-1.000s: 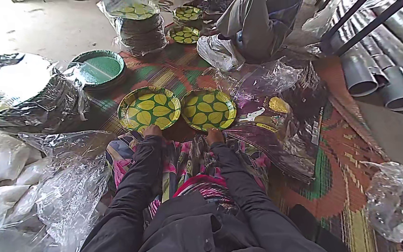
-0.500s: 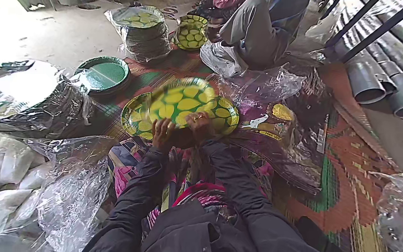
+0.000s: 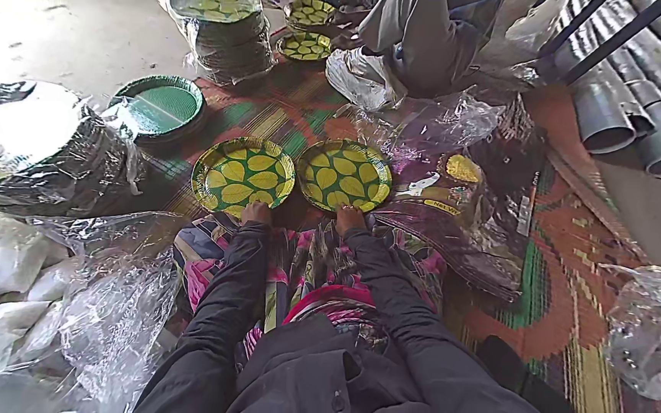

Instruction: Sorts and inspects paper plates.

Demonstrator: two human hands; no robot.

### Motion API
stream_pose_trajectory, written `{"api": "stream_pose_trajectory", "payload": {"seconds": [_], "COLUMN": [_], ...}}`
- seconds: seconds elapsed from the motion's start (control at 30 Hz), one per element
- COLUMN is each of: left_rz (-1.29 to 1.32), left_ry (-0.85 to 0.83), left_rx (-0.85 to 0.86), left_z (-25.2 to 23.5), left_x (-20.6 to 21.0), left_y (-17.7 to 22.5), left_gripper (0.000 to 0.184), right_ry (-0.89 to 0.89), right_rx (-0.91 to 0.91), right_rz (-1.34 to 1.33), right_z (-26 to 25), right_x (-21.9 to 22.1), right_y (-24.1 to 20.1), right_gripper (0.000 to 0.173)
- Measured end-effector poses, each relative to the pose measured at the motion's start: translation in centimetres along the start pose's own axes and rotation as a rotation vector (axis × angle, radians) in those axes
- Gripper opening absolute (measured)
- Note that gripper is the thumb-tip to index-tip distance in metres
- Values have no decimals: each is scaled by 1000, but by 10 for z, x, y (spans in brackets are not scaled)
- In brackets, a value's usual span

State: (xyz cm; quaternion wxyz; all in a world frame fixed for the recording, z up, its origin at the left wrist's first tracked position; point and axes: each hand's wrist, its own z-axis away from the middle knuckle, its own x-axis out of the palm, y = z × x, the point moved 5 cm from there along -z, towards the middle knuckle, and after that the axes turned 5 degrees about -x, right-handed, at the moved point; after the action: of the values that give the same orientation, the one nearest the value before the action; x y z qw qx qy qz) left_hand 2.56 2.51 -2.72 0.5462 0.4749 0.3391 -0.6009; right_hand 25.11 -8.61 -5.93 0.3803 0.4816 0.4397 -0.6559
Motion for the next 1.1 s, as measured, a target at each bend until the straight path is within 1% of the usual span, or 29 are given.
{"api": "stream_pose_trajectory", "payload": {"seconds": [0.1, 0.17, 0.23, 0.27, 0.33, 0.37, 0.47, 0.57, 0.6, 0.63, 0.67, 0.7, 0.73, 0.77, 0.8, 0.83, 0.87, 0.9, 0.97, 1.0, 1.03, 1.1], "left_rz": [89, 162, 165, 115, -7, -33, 15, 90, 118, 161, 225, 291, 351, 398, 418, 428, 430, 422, 464, 501, 527, 509], "left_ry": [52, 94, 85, 57, 3, 1, 22, -6, -1, 48, 159, 349, 591, 826, 1005, 1123, 1179, 1196, 1213, 1244, 1277, 1295], "left_rx": [-50, -5, 75, 91, 75, 66, 46, -20, -29, -19, 24, 119, 261, 423, 569, 699, 811, 891, 961, 953, 909, 743], "left_z": [3, -6, -14, -16, -14, -12, -14, -16, -15, -13, -8, 1, 11, 23, 35, 47, 59, 70, 86, 88, 85, 68], "left_x": [-9, -4, 4, 9, 11, 10, 9, 7, 5, 1, -6, -14, -22, -29, -33, -34, -30, -26, -22, -22, -23, -24], "left_y": [-5, -7, -5, -3, 1, 3, 0, -10, -11, -12, -11, -9, -6, -4, 0, 4, 8, 13, 19, 19, 19, 15], "left_gripper": [27, 33, 42, 40, 29, 27, 25, 27, 27, 27, 27, 26, 25, 21, 18, 17, 17, 15, 14, 12, 12, 36], "right_ry": [79, 73, 50, 30, 2, -4, -8, -18, 3, 58, 176, 357, 563, 742, 867, 938, 976, 1014, 1170, 1229, 1271, 1313], "right_rx": [-38, -37, -27, -15, 3, 11, 29, 22, 15, 5, -20, -69, -143, -239, -329, -404, -447, -473, -544, -574, -572, -503], "right_rz": [-12, -23, -10, 1, 17, 18, 22, 30, 22, 3, -36, -82, -114, -107, -76, -17, 49, 92, 94, 75, 64, 97], "right_z": [2, 3, 3, 4, 6, 7, 5, 3, 3, 4, 7, 12, 17, 24, 31, 38, 44, 47, 45, 44, 46, 45], "right_x": [1, 0, 0, 0, 0, 0, 1, 3, 3, 1, -3, -6, -14, -24, -38, -52, -66, -76, -84, -86, -92, -103], "right_y": [-4, -5, -5, -6, -8, -8, -7, -4, -4, -5, -5, -5, -8, -16, -27, -40, -54, -65, -71, -69, -67, -58], "right_gripper": [54, 54, 52, 50, 45, 44, 43, 42, 42, 45, 50, 57, 62, 63, 61, 57, 52, 46, 29, 19, 15, 14]}}
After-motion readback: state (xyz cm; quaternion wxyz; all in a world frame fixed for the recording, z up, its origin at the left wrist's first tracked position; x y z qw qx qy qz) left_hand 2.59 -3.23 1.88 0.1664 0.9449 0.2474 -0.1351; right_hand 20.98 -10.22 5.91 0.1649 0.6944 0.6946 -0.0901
